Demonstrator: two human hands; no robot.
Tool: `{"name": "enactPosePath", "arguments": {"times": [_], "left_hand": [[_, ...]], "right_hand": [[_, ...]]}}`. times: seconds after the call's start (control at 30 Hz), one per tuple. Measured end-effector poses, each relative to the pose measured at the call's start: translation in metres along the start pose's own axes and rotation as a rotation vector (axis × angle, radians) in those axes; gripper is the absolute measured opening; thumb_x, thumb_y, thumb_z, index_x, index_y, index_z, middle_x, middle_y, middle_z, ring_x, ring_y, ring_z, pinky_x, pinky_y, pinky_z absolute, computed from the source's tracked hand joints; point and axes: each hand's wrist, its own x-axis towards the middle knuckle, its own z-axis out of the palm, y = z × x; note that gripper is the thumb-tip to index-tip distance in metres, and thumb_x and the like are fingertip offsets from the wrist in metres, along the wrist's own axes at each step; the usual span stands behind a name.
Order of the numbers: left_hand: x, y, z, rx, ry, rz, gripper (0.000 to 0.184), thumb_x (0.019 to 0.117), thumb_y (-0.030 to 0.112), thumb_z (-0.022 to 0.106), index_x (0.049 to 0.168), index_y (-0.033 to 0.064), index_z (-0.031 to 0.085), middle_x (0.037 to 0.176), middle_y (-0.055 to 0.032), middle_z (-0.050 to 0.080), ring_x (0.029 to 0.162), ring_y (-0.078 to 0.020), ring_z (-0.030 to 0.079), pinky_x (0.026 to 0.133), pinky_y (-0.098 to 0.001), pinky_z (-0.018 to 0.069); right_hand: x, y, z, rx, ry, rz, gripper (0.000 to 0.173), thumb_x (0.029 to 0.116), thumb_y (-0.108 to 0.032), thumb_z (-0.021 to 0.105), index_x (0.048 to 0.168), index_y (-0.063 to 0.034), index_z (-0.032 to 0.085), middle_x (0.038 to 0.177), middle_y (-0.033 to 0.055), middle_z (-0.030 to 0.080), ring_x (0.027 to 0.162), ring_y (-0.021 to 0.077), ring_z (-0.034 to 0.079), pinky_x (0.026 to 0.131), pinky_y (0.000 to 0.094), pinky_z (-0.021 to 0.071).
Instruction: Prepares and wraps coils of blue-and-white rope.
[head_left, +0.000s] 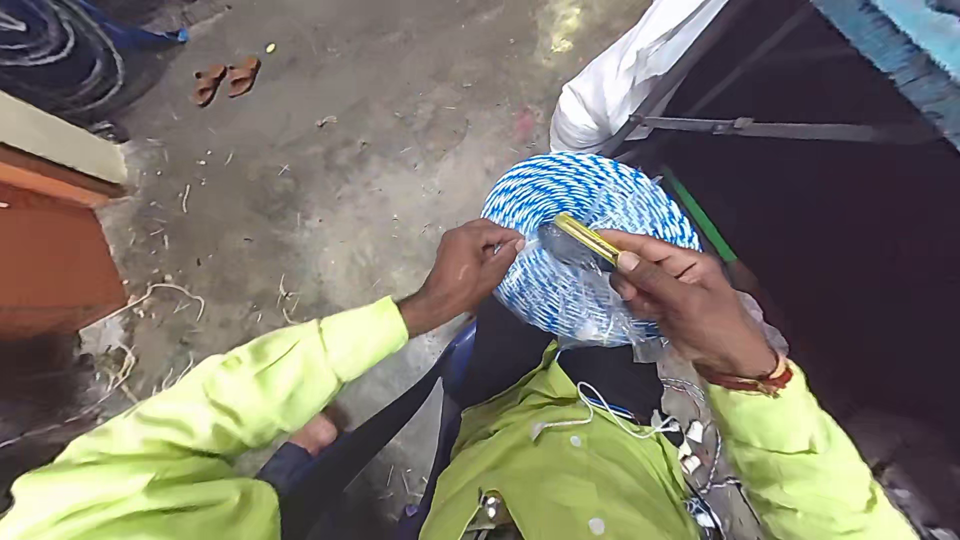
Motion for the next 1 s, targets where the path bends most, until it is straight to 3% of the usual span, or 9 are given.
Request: {"name": "enactPosePath", "arguments": {"times": [0.07,0.1,0.23,0.47,0.6,0.7,0.8,0.9,1.0], "left_hand": [[-0.009,0.018,-0.001,-0.259,-0.033,-0.166,0.018,0.1030,0.019,0.063,0.105,0.0073,0.076,0.076,-0.0009,0.066,0.055,-0.0069,0.054,0.050,-0.0212,0.0452],[-0.010,0.024,-0.002,-0.353,-0.075,-0.233,0.020,0.1045,0.019,0.060,0.107,0.0062,0.075,0.076,-0.0019,0.067,0.056,-0.0077,0.056,0.051,-0.0212,0.0468],[-0.010,0.023,0.003,-0.422,-0.140,-0.281,0.020,0.1039,0.015,0.060,0.104,0.0029,0.076,0.077,-0.0026,0.070,0.063,-0.0078,0.061,0.059,-0.0216,0.0508],[-0.011,0.009,-0.003,-0.208,-0.077,-0.217,0.017,0.1026,0.017,0.063,0.105,0.0063,0.076,0.076,-0.0003,0.069,0.058,-0.0058,0.058,0.055,-0.0230,0.0495],[-0.003,-0.011,-0.008,-0.014,-0.011,-0.091,0.018,0.1018,0.019,0.062,0.108,0.0093,0.076,0.092,-0.0013,0.072,0.071,-0.0070,0.065,0.066,-0.0264,0.0562],[0.009,-0.022,-0.011,0.113,0.001,-0.013,0.018,0.1008,0.016,0.061,0.109,0.0090,0.075,0.099,-0.0052,0.070,0.078,-0.0121,0.066,0.071,-0.0306,0.0557],[0.021,-0.027,-0.012,0.227,-0.072,0.049,0.026,0.0993,0.014,0.059,0.119,0.0041,0.073,0.106,-0.0139,0.068,0.086,-0.0210,0.067,0.077,-0.0368,0.0569],[0.022,-0.022,-0.008,0.335,-0.169,0.026,0.033,0.1023,0.018,0.057,0.131,0.0056,0.068,0.116,-0.0188,0.063,0.098,-0.0297,0.066,0.084,-0.0444,0.0570],[0.021,-0.023,-0.006,0.429,-0.202,0.117,0.032,0.1041,0.017,0.055,0.129,0.0026,0.069,0.116,-0.0218,0.062,0.101,-0.0348,0.065,0.085,-0.0460,0.0564]], "right_hand": [[-0.004,0.012,0.003,0.396,-0.061,0.044,0.045,0.1020,-0.020,0.043,0.144,-0.0143,0.058,0.081,-0.0027,0.060,0.056,0.0000,0.048,0.050,0.0132,0.0418],[-0.005,0.017,0.006,0.515,-0.090,0.046,0.048,0.1001,-0.020,0.044,0.146,-0.0148,0.056,0.088,-0.0009,0.062,0.061,0.0017,0.052,0.054,0.0147,0.0450],[-0.005,0.026,0.025,0.557,-0.069,-0.016,0.046,0.1031,-0.015,0.053,0.149,-0.0131,0.053,0.103,0.0052,0.069,0.072,0.0055,0.060,0.068,0.0204,0.0530],[-0.007,0.039,0.036,0.439,0.028,0.015,0.033,0.1035,-0.009,0.051,0.133,-0.0010,0.062,0.093,0.0059,0.068,0.064,0.0034,0.055,0.061,0.0186,0.0491],[-0.008,0.043,0.041,0.426,0.079,0.052,0.031,0.1035,-0.005,0.048,0.129,0.0025,0.063,0.087,0.0052,0.066,0.059,0.0027,0.052,0.055,0.0174,0.0466],[-0.008,0.044,0.043,0.411,0.126,0.076,0.029,0.1035,-0.004,0.047,0.126,0.0033,0.064,0.083,0.0041,0.065,0.056,0.0026,0.050,0.052,0.0168,0.0450],[-0.009,0.047,0.039,0.196,0.226,0.037,0.028,0.1033,-0.006,0.050,0.126,0.0006,0.065,0.082,0.0027,0.066,0.056,0.0036,0.051,0.052,0.0180,0.0452],[-0.007,0.049,0.027,-0.375,0.311,-0.052,0.033,0.1040,-0.019,0.054,0.134,-0.0101,0.065,0.089,0.0007,0.070,0.065,0.0072,0.060,0.058,0.0257,0.0522],[0.000,0.041,0.026,-0.753,0.342,-0.164,0.040,0.1079,-0.026,0.048,0.144,-0.0146,0.061,0.091,0.0058,0.070,0.065,0.0113,0.059,0.060,0.0334,0.0515]]}}
